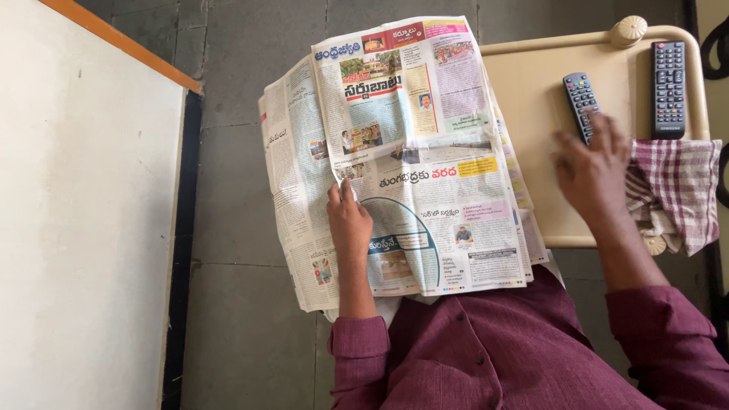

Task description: The person folds a newspaper on a beige tray table, then places a remote control and a checkered cloth on top of it. They proceed to fold the cloth neatly into a small square and place it on the tray.

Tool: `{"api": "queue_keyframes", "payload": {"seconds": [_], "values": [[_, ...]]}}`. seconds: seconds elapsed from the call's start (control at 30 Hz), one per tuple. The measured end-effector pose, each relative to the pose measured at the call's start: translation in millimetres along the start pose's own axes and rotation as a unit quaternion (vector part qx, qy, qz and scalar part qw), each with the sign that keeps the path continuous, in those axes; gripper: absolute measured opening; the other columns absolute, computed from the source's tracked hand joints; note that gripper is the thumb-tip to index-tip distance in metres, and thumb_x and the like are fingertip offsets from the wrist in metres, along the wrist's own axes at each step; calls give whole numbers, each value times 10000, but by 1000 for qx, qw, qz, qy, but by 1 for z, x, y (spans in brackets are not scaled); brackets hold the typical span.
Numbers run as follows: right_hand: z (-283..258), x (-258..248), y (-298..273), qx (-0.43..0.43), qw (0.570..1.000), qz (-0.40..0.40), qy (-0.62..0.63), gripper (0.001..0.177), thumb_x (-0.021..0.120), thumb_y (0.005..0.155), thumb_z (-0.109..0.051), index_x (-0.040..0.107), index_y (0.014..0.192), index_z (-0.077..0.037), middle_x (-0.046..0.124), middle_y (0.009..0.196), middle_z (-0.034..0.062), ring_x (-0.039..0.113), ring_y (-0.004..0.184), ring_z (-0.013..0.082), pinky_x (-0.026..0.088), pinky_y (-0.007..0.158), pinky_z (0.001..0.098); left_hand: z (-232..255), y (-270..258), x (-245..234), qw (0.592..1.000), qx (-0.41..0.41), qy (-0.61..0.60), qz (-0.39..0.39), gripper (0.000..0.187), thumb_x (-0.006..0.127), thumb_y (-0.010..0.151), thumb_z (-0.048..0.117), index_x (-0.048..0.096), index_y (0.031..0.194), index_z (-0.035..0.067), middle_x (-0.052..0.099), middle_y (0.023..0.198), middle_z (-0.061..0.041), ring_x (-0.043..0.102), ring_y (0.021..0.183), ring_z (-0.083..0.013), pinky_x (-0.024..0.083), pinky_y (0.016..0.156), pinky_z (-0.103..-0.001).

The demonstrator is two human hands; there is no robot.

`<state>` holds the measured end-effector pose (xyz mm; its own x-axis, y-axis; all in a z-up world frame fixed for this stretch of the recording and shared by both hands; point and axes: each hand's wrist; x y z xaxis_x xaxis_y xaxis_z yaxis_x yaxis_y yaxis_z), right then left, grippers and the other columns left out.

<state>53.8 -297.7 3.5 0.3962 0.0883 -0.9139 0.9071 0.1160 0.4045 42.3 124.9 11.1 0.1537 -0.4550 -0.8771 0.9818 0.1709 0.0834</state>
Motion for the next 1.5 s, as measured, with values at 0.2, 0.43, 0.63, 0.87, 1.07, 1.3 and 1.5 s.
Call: {"api": "queue_keyframes", "payload": {"seconds": [0.2,0.43,0.63,0.87,1.07,1.3,1.5], "values": [[-38,-13,-9,26,877,-213,430,243,610,1035,-221,740,1125,-37,771,1030,135,722,912,204,574,816,381,-21,13,-1,990,-85,-104,-30,573,577,923,-42,508,1482,64,435,1529,-178,540,1334,-362,465,1084,-469],[-29,-38,-8,154,761,-369,511,353,423,1059,-243,646,1192,-4,801,999,84,713,647,169,595,631,325,-50,37,-15,904,-221,-357,-83,568,651,864,0,595,1416,120,575,1479,-99,609,1327,-276,470,1109,-352],[-38,-52,-11,121,868,-345,335,337,568,1029,-278,727,1131,2,809,902,135,783,787,243,606,733,387,-45,27,-6,974,-96,-203,-38,523,666,894,-1,587,1405,74,527,1469,-130,532,1361,-312,435,1129,-387],[-68,-44,-4,112,945,-197,236,645,733,944,-382,568,1377,67,639,1260,290,678,1050,436,560,874,506,-12,4,11,983,-68,-155,-72,570,573,914,-35,498,1469,70,456,1531,-132,552,1333,-339,482,1086,-416],[-71,-16,-14,108,953,-198,203,919,787,871,-339,354,1564,80,519,1355,323,565,1211,474,521,959,534,-1,-11,20,996,-13,-79,-34,584,658,908,39,508,1470,85,483,1490,-128,532,1276,-367,470,1069,-492],[-81,-2,-22,93,969,-139,184,895,817,880,-341,398,1571,46,516,1388,268,512,1245,451,462,1027,532,-11,-14,30,999,15,-33,38,642,778,856,118,519,1437,34,482,1472,-160,485,1292,-391,460,1046,-531],[-88,-2,-21,85,971,-141,174,861,815,883,-367,441,1544,40,520,1386,248,507,1222,436,450,1030,520,-25,-2,18,997,-8,-72,-29,735,804,838,143,477,1483,15,435,1542,-153,474,1285,-379,517,1051,-428]]}}
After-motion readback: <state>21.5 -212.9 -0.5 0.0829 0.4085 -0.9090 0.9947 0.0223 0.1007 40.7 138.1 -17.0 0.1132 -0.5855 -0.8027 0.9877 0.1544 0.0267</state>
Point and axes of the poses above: each hand's wrist, its own y-axis towards the middle knuckle, its own x-axis out of the palm, z = x × y
